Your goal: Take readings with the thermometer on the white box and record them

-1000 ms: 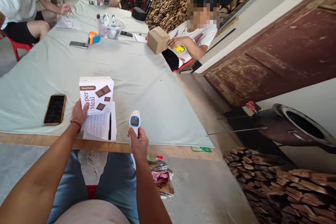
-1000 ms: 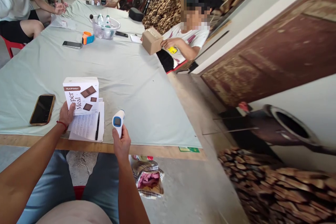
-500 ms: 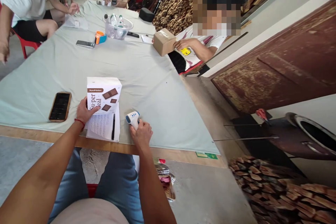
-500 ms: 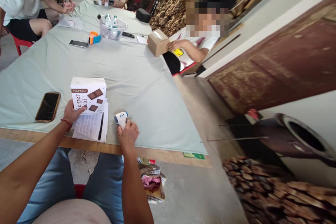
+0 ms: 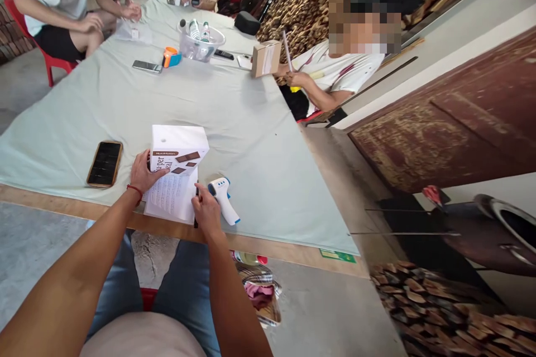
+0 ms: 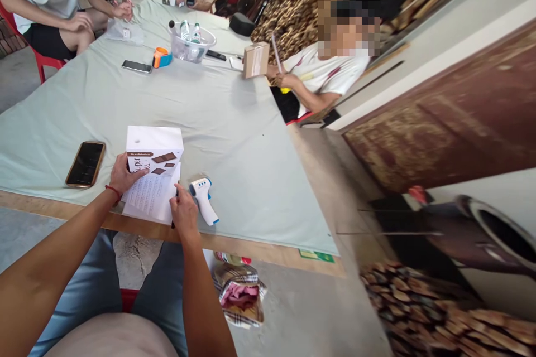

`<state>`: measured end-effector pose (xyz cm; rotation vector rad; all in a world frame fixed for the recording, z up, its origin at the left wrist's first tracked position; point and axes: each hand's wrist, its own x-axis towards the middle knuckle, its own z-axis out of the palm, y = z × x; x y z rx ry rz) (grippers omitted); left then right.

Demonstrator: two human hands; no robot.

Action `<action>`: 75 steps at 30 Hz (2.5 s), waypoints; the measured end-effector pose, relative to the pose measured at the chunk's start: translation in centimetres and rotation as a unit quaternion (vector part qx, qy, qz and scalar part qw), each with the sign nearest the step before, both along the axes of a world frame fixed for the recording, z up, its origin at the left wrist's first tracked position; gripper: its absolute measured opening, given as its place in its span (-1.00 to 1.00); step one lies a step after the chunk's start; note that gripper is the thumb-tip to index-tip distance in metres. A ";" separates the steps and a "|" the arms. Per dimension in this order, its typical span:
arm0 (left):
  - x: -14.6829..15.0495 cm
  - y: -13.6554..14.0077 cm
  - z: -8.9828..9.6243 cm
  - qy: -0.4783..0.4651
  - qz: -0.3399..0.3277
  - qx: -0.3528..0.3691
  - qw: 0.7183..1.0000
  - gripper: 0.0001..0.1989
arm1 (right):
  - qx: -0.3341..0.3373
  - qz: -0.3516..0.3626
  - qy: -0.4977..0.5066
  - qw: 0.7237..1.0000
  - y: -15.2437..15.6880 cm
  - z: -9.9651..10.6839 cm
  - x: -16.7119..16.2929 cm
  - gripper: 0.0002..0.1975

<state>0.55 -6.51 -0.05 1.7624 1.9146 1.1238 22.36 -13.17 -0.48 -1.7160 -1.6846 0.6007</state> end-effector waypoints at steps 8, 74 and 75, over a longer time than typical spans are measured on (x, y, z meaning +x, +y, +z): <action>0.6 -1.0 0.7 0.034 -0.005 -0.071 0.997 -0.01 | 0.061 -0.007 0.315 0.947 -2.7 1.2 0.7 -0.49; 2.6 -4.8 0.2 0.187 0.011 -0.188 0.964 0.38 | 0.073 -0.021 0.217 0.973 -1.3 -2.0 -3.0 -0.82; 2.7 -4.8 0.3 0.189 0.012 -0.192 0.963 0.38 | 0.075 -0.021 0.218 0.973 -1.3 -2.1 -3.0 -0.83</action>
